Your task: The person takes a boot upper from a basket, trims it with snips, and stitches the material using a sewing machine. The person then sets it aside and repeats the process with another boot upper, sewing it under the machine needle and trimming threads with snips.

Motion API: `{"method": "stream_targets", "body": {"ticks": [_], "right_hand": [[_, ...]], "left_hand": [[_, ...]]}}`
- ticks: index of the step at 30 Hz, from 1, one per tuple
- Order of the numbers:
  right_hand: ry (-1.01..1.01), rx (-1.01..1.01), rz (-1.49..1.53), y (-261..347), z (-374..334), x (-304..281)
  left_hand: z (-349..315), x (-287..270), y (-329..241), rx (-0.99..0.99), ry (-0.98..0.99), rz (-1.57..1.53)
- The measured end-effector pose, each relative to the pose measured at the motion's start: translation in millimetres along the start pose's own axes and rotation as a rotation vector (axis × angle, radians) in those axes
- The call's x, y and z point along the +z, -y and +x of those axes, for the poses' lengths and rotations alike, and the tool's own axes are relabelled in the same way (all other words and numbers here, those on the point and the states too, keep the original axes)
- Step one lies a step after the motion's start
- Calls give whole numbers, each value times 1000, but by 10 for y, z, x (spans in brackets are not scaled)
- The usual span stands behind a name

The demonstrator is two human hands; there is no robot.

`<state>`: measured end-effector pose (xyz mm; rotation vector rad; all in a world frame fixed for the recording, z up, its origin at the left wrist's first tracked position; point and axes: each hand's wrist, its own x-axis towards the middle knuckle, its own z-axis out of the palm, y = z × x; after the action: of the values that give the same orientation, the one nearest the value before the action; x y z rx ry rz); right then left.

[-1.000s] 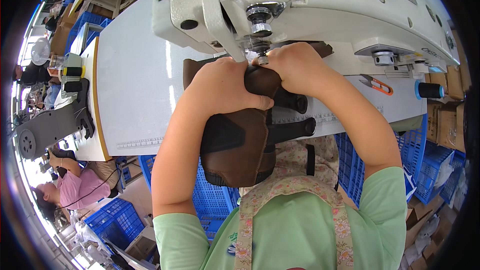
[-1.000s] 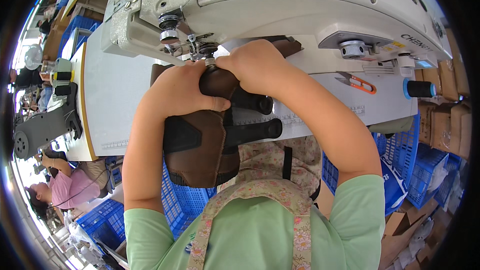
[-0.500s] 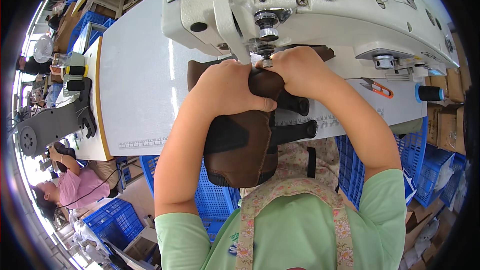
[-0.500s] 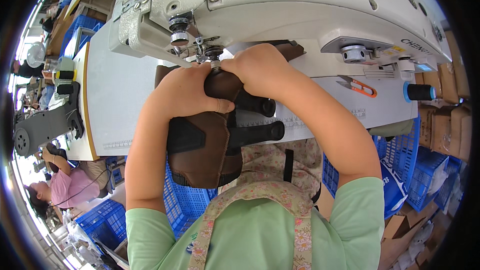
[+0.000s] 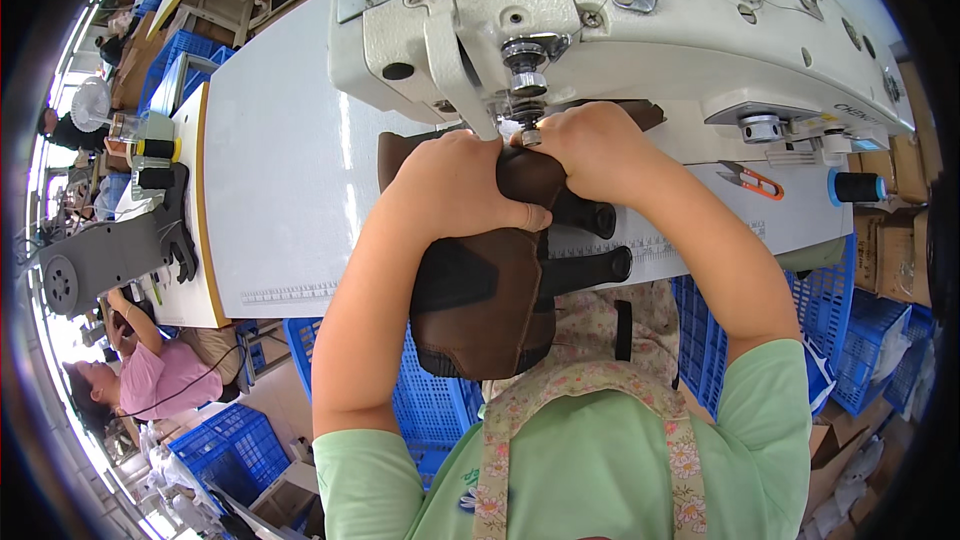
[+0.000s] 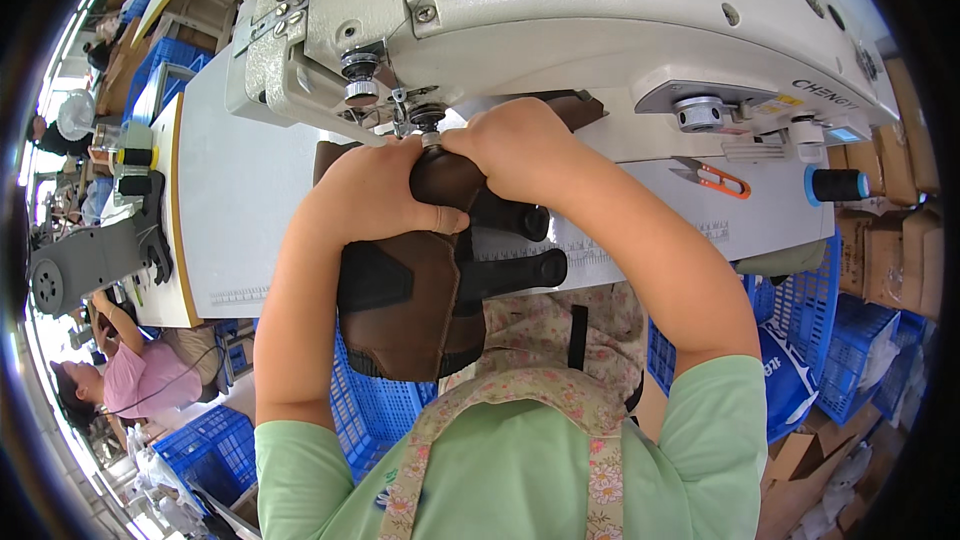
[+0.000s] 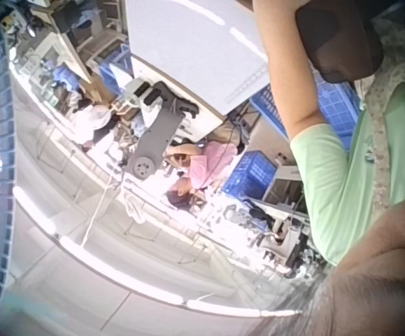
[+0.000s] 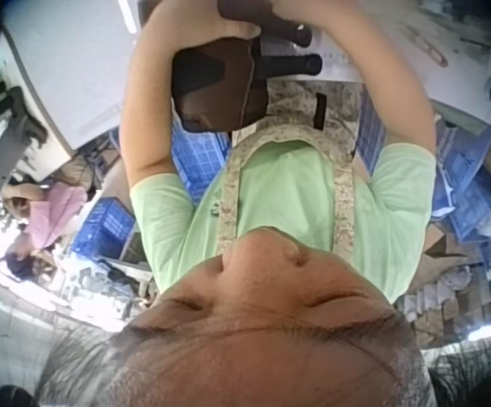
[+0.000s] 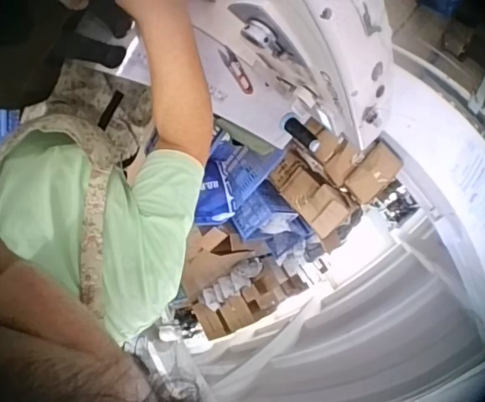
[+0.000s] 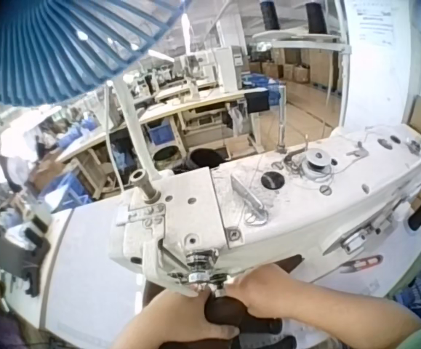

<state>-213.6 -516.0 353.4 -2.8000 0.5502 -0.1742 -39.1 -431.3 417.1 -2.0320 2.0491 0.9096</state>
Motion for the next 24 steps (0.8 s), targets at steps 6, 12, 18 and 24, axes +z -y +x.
{"method": "stream_targets", "body": {"ticks": [6, 12, 18, 24], "right_hand": [[-45, -40, -46, 29, -2, 5], [10, -100, -57, 39, 32, -24], [250, -13, -33, 33, 79, -139], [211, -6, 3, 7, 84, -101]], "left_hand": [[-4, -12, -10, 1, 0, 11], [-1, -29, -14, 18, 15, 16], [-57, -90, 66, 53, 28, -88], [-354, -41, 341, 194, -136, 91]]}}
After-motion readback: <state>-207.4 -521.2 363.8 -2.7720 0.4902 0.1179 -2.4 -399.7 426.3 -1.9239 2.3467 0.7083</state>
